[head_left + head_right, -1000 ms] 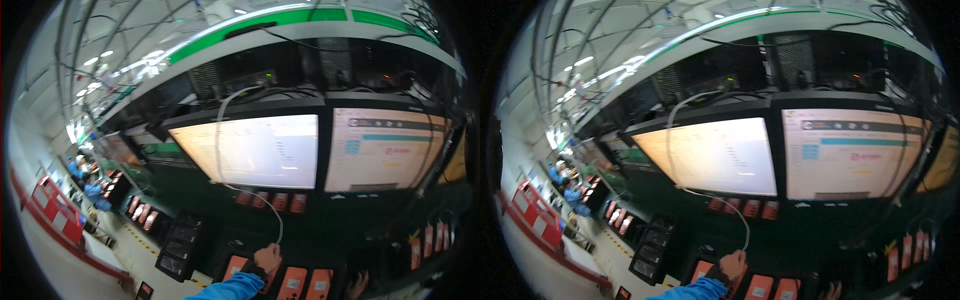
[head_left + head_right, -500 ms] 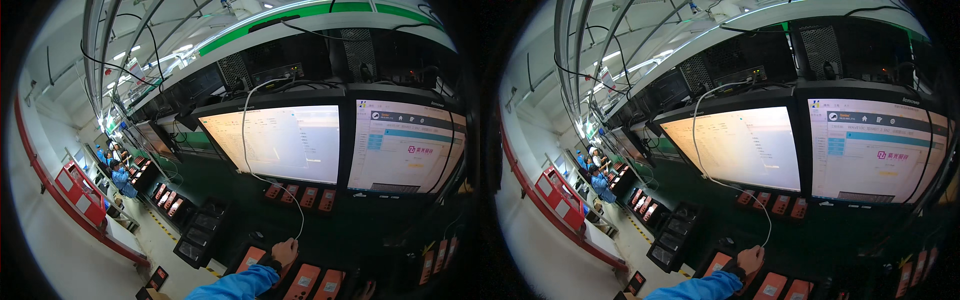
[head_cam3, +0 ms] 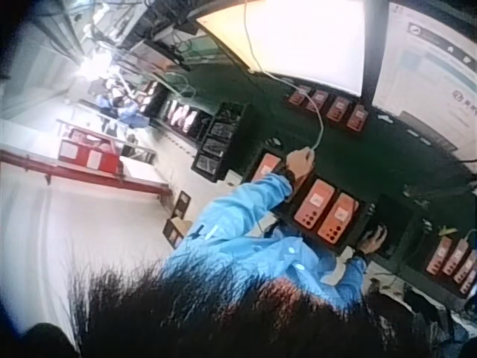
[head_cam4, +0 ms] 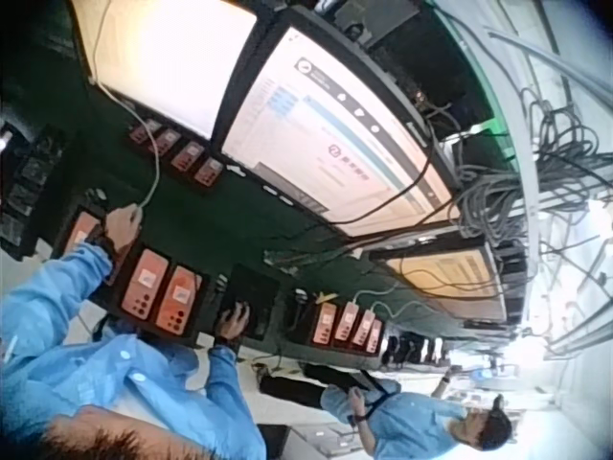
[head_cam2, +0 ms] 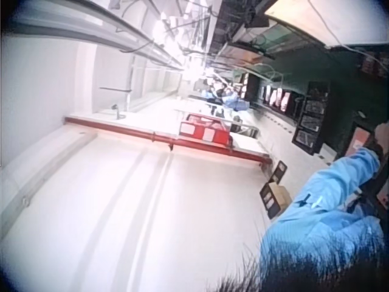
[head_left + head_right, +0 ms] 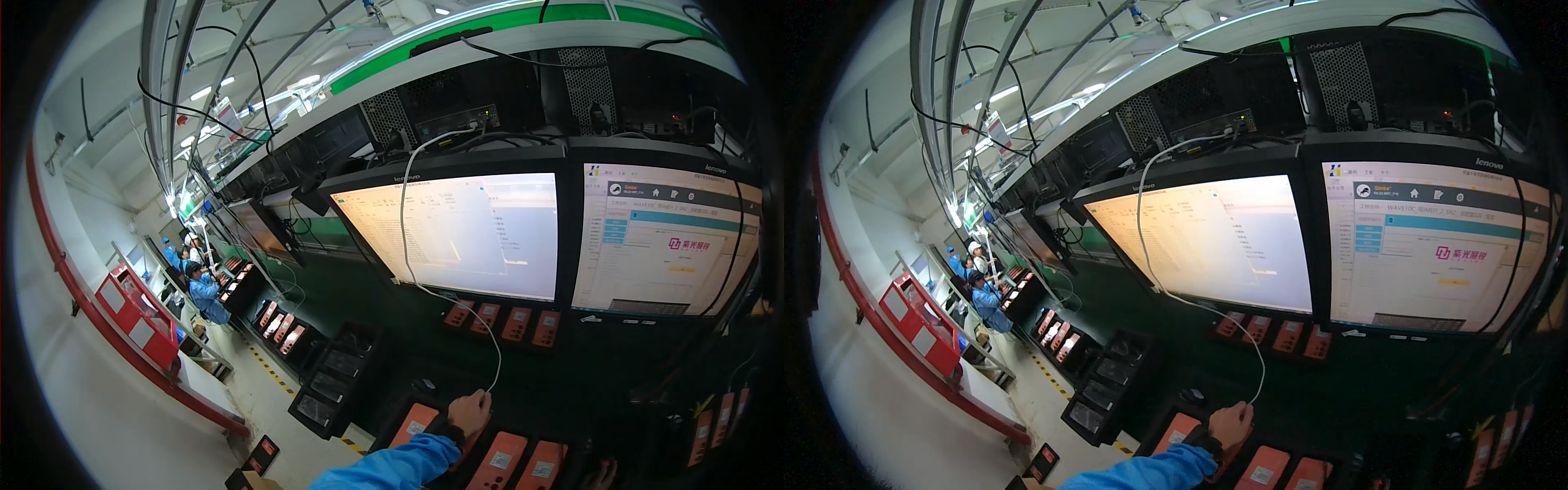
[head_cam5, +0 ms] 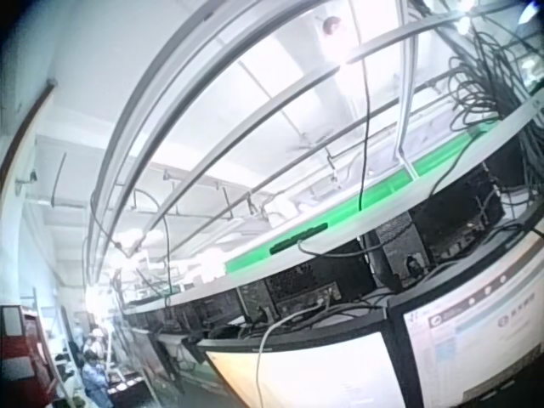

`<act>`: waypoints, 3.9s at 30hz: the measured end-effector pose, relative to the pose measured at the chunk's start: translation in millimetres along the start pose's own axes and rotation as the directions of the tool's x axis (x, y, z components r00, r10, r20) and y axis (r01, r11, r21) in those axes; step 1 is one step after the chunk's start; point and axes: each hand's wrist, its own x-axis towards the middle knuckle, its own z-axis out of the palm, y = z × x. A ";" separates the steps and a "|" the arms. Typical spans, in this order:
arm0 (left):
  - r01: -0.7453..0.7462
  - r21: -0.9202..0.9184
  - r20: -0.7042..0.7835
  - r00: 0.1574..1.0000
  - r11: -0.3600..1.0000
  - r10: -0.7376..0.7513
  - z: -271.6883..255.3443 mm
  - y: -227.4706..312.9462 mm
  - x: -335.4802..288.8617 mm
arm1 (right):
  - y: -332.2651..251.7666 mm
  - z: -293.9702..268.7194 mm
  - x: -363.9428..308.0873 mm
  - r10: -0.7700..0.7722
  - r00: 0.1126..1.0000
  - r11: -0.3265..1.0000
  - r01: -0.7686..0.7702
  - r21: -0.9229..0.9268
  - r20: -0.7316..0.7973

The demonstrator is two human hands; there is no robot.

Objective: Performing functional testing on multiple mobile phones at an industrial workstation using a scanner and monitor software.

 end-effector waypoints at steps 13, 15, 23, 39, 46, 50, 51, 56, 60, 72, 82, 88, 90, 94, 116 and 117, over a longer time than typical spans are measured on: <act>0.006 -0.001 0.041 0.999 1.000 -0.006 1.4 -1.1 0.9 | 14.5 6.5 -6.0 -0.017 1.000 0.998 0.018 -0.054 0.011; 0.007 0.000 0.046 0.999 1.000 -0.007 0.6 -1.1 1.2 | 14.8 7.1 -6.5 0.001 1.000 0.999 0.000 -0.054 0.016; 0.010 -0.012 0.045 0.999 1.000 -0.010 -4.6 2.6 1.5 | 13.5 8.6 -9.6 0.060 0.998 0.996 -0.058 -0.065 0.031; 0.048 -0.002 0.104 0.993 0.999 -0.048 -6.6 4.1 0.4 | 15.8 5.3 -9.2 0.038 0.998 0.999 -0.038 -0.008 0.054; 0.050 0.008 0.100 0.994 0.999 -0.050 -5.5 2.9 0.2 | 16.1 4.7 -10.4 0.057 0.994 0.997 -0.053 -0.053 0.090; 0.025 -0.035 0.079 0.997 0.999 -0.023 -7.1 3.5 -0.4 | 19.7 8.1 -11.9 0.056 0.995 0.997 -0.052 -0.056 0.083; 0.040 -0.024 0.091 0.995 0.999 -0.038 -7.3 3.7 -0.4 | 20.5 9.0 -12.5 0.057 0.995 0.997 -0.053 -0.055 0.082; 0.005 -0.034 0.068 0.998 0.999 -0.003 -7.0 3.4 0.0 | 21.9 10.1 -14.2 0.055 0.995 0.998 -0.051 -0.041 0.084; 0.025 -0.034 0.099 0.995 0.999 -0.022 -6.0 3.4 0.6 | 18.9 4.8 -12.2 0.070 0.993 0.997 -0.066 -0.046 0.094; 0.063 -0.013 0.109 0.992 0.998 -0.061 -8.5 6.0 1.4 | 25.7 12.8 -18.8 0.081 0.994 0.993 -0.075 -0.087 0.077; 0.084 -0.033 0.193 0.978 0.996 -0.076 -14.0 6.7 1.5 | 24.8 14.9 -20.2 0.043 0.998 0.997 -0.045 -0.065 -0.034; 0.091 -0.013 0.185 0.979 0.996 -0.088 -12.1 6.4 1.8 | 19.8 7.6 -14.5 0.086 0.996 0.996 -0.086 0.020 -0.003; 0.096 -0.019 0.196 0.976 0.995 -0.090 -10.3 6.1 1.4 | 17.4 6.1 -12.6 0.088 0.996 0.996 -0.088 -0.014 -0.007; 0.053 -0.038 0.090 0.995 0.998 -0.049 -7.4 5.1 0.7 | 15.9 8.0 -12.0 0.117 0.993 0.992 -0.118 -0.051 -0.011; 0.052 -0.046 0.067 0.997 0.998 -0.049 -9.6 8.3 1.5 | 33.1 21.5 -18.6 0.119 0.993 0.991 -0.120 -0.055 -0.029; 0.061 -0.035 0.071 0.996 0.998 -0.058 -9.6 8.4 1.4 | 34.6 22.7 -19.8 0.113 0.993 0.991 -0.116 -0.070 -0.036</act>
